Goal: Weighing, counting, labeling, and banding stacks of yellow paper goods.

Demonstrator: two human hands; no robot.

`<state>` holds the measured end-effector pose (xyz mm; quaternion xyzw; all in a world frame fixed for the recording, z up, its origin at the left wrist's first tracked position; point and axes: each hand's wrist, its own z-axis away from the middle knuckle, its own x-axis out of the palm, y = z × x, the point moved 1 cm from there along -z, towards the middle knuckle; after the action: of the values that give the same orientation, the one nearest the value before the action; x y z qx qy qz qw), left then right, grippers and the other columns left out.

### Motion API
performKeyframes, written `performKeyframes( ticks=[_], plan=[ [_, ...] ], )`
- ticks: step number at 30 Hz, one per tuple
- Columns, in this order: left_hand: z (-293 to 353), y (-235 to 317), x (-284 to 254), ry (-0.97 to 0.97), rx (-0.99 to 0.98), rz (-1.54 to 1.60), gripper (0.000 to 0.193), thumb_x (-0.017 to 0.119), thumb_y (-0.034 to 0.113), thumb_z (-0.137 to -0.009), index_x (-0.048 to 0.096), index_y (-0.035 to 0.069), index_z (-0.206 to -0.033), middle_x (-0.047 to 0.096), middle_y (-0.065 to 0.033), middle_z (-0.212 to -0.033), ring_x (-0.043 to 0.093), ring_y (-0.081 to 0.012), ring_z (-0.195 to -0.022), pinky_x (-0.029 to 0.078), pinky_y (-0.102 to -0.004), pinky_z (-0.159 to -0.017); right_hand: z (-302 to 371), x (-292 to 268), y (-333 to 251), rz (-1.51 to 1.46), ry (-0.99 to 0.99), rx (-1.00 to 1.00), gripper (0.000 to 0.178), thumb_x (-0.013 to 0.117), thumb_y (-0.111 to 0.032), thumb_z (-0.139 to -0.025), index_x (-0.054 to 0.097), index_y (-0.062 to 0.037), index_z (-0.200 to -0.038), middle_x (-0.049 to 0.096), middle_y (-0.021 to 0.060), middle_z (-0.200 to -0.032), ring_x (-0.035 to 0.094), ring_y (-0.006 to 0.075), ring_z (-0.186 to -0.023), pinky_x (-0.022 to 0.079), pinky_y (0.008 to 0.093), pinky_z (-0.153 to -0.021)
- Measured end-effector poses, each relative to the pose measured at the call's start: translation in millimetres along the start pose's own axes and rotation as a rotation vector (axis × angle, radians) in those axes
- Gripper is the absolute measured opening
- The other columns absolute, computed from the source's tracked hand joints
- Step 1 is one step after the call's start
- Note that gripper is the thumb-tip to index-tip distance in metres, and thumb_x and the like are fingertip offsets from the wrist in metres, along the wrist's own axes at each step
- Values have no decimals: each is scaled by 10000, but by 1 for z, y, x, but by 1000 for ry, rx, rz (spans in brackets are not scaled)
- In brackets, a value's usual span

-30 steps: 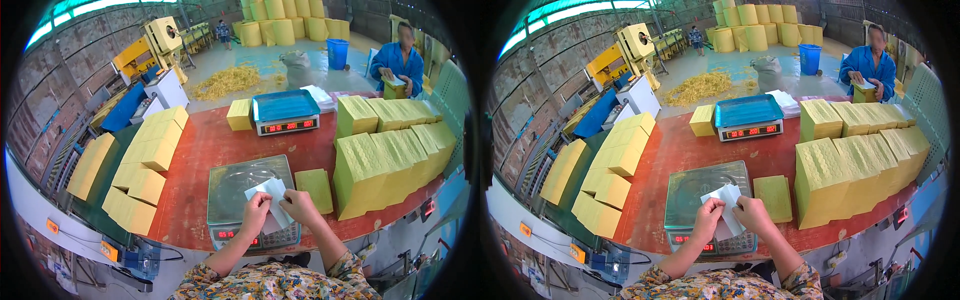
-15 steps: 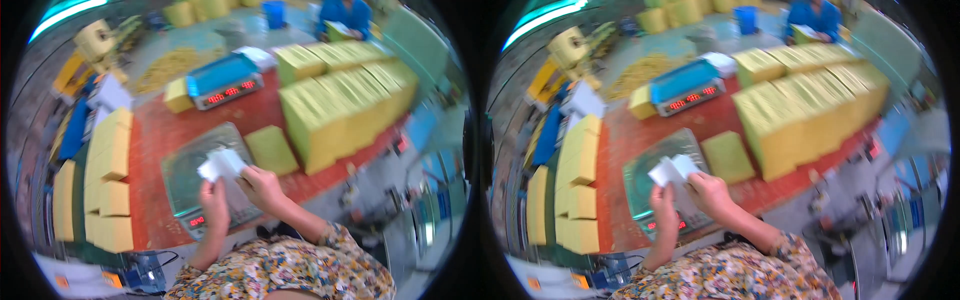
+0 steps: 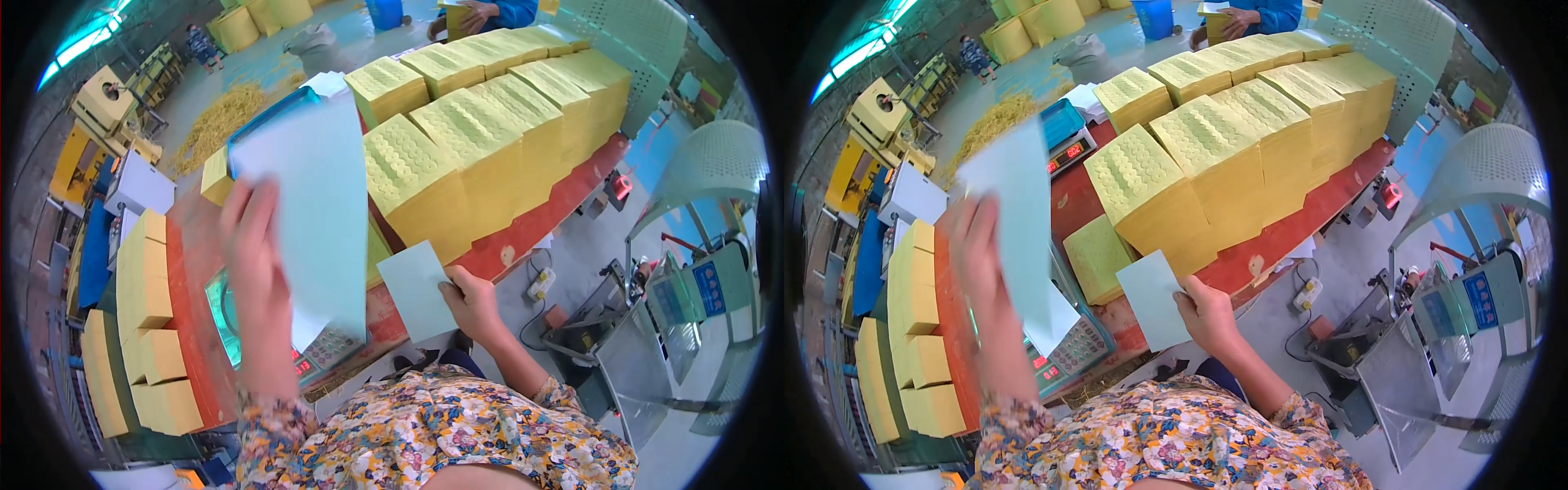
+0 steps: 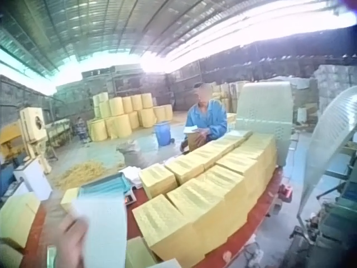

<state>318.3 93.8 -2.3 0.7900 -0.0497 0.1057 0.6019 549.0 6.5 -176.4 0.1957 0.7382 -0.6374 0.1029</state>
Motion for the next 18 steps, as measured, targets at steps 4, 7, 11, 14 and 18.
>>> performKeyframes(
  ticks=[4,7,11,14,18],
  plan=[
    [-75,-68,28,125,0,63,133,586,31,-895,570,2,-1024,632,-78,-950,597,-111,-817,481,-253,-731,-2,-18,7,-99,-123,-33,151,631,-57,-873,596,-11,-1013,626,196,-751,649,329,-672,502,363,-604],
    [-88,-107,47,207,24,-88,184,592,16,-882,548,-10,-1059,636,-82,-909,587,-102,-766,470,-251,-685,-4,-37,26,-113,-182,-9,117,637,-60,-871,595,-15,-971,621,199,-745,640,336,-663,500,361,-605],
    [-85,-122,50,277,74,-303,229,585,5,-872,534,-24,-1093,636,-67,-821,586,-102,-717,467,-263,-646,-11,-54,42,-152,-283,51,116,635,-60,-872,590,-15,-969,626,203,-760,647,351,-688,501,371,-614],
    [-82,-124,47,306,103,-521,289,587,5,-862,533,-35,-1143,623,-50,-741,574,-95,-669,459,-258,-618,-19,-63,43,-173,-339,-12,117,634,-60,-875,588,-14,-972,628,202,-767,643,359,-695,499,378,-617],
    [-84,-128,40,271,82,-698,415,623,26,-847,542,-25,-1251,613,-45,-721,563,-99,-646,457,-273,-615,-28,-70,47,-170,-392,-42,119,634,-65,-876,592,-12,-975,632,204,-780,646,364,-711,502,387,-625]
  ],
)
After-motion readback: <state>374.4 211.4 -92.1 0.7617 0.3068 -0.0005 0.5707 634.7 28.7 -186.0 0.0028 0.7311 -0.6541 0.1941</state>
